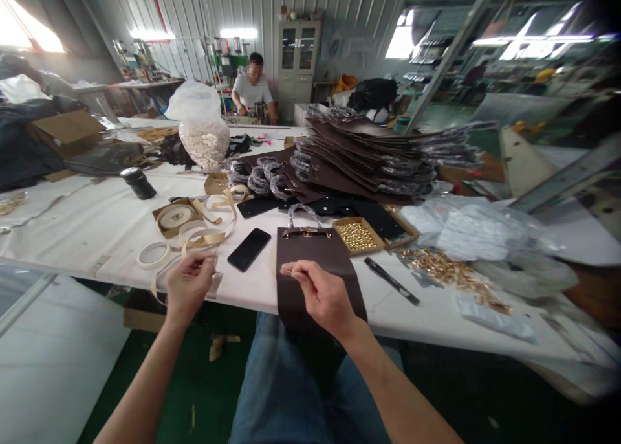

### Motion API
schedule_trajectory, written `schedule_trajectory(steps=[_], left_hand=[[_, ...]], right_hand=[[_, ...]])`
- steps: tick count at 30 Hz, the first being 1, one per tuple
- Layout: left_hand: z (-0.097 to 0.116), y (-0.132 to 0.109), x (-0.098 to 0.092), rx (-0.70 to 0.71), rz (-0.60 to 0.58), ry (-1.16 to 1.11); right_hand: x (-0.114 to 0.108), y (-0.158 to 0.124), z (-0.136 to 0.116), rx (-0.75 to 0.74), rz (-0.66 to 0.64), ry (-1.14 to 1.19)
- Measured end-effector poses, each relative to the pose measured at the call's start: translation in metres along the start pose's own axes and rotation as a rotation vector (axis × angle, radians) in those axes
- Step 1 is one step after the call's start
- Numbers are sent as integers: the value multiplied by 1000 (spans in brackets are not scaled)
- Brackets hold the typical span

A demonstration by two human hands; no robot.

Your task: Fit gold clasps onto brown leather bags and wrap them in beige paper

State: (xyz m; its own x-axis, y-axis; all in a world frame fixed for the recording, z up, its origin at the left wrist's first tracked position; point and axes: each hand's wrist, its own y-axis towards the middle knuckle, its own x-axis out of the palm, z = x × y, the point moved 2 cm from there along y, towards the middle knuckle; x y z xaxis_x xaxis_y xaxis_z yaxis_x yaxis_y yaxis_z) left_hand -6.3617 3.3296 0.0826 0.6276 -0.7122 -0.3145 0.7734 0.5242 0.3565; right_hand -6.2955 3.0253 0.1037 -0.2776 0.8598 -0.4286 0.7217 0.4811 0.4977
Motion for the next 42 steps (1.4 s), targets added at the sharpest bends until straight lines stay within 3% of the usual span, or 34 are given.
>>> schedule_trajectory(steps=[3, 8, 12, 16, 20, 23, 25, 29, 31, 34, 42], left_hand=[[-5, 9, -6, 19, -142, 37], [-36, 18, 20, 234, -287, 336], [-71, 39, 41, 329, -389, 497], [-80, 54, 55, 410, -417, 649], [-63, 52, 59, 496, -405, 710], [-37, 45, 69, 496, -357, 584], [-16, 40, 90, 462, -402, 402], [13, 36, 159, 515, -688, 176], [18, 39, 190, 575, -753, 247], [23, 43, 219, 641, -724, 457], [35, 27, 236, 570, -585, 727]], right_hand=[[-20, 2, 18, 164, 144, 84], [-39, -1, 77, 298, 203, -45], [-57, 2, 109, 246, 121, -287], [-66, 18, 128, 213, -28, -418], [-71, 34, 145, 204, -125, -428], [-75, 43, 158, 226, -73, -317], [-76, 48, 170, 261, 3, -209], [-72, 56, 193, 317, 66, 43], [-70, 57, 200, 329, 75, 119], [-70, 55, 204, 341, 81, 152], [-70, 53, 189, 282, 47, 5]])
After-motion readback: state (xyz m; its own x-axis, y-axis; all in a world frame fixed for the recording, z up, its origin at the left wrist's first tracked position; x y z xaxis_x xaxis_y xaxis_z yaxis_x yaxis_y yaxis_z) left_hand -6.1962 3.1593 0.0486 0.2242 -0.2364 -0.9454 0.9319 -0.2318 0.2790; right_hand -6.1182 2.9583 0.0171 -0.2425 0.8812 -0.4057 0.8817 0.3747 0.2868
